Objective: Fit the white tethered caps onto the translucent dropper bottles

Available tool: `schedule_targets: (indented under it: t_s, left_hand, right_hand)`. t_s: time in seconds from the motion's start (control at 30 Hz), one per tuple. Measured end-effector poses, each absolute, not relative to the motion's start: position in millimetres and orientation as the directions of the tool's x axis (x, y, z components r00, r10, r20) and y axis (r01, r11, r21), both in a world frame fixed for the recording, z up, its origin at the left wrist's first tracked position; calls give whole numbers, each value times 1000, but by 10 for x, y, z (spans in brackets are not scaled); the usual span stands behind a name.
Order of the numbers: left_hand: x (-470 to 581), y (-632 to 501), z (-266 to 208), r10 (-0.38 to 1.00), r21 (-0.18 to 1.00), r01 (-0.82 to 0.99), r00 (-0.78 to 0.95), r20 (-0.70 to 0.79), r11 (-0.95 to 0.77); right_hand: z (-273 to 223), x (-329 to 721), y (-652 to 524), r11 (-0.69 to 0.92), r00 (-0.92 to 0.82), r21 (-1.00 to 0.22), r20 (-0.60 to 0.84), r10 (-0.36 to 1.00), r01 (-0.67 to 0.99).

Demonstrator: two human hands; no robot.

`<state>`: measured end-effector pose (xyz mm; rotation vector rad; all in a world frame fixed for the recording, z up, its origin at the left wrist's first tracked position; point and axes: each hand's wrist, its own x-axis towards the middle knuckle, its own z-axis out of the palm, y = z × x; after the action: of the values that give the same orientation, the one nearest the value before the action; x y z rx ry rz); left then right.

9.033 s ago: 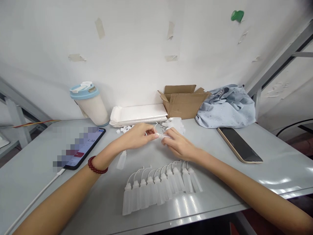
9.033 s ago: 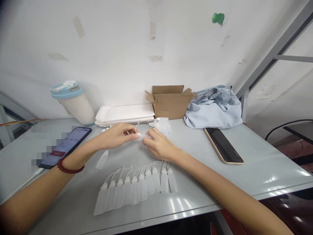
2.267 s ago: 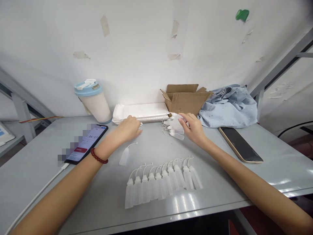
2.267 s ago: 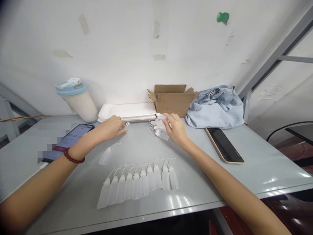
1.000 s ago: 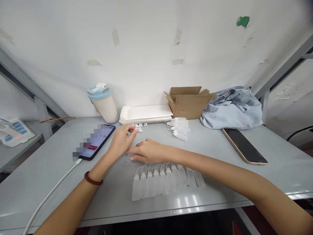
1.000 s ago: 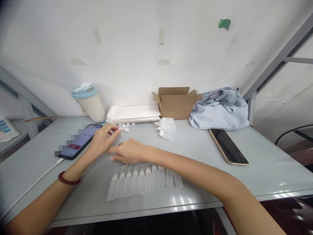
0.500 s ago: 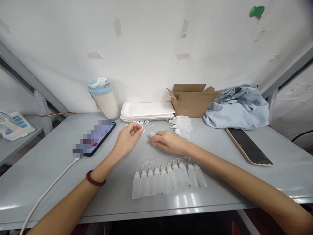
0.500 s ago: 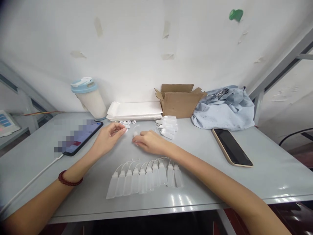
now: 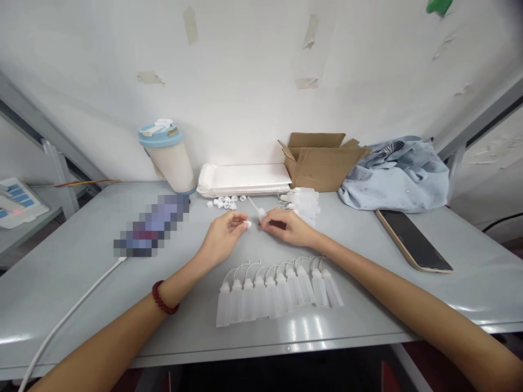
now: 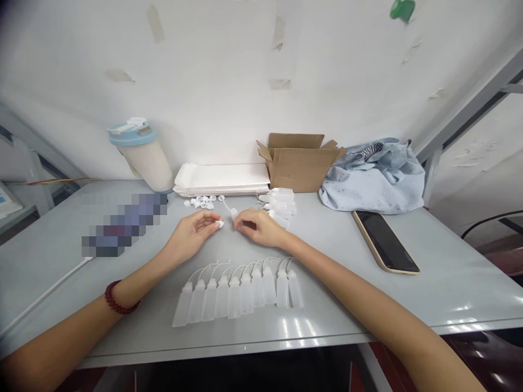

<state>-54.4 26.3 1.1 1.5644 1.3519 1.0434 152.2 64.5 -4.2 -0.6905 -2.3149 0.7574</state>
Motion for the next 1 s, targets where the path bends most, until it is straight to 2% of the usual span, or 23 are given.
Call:
schedule_targets:
  t_s: [0.1,0.23,0.43,0.67,0.83,1.0]
  left_hand:
    - [-551,268,36,995,955,283,61,72,-87]
    - [-566,262,104,991,972,209,99,90,-109]
    - [-555,225,135,977,944,273,159,144,-184]
    - [-541,158,116,953,853,440,236,190,-279]
    - [-540,154,127,948,859,413,220,228,-303]
    - [-512,147,132,949,904,306,192,248,-298]
  right_hand:
    - [-2,1531,647,572,-708,-786,265,654,235]
    - [26,1538,653,455,-784,-876,168,598,159]
    - [51,1561,672,377,-841,-918,105,531,123]
    - [76,1552,666,204,-847,-974,26,530,98]
    - [105,1564,646,165,-816,-984,40,577,68]
    - [75,1599,662,89,-777,-996,39,628,22]
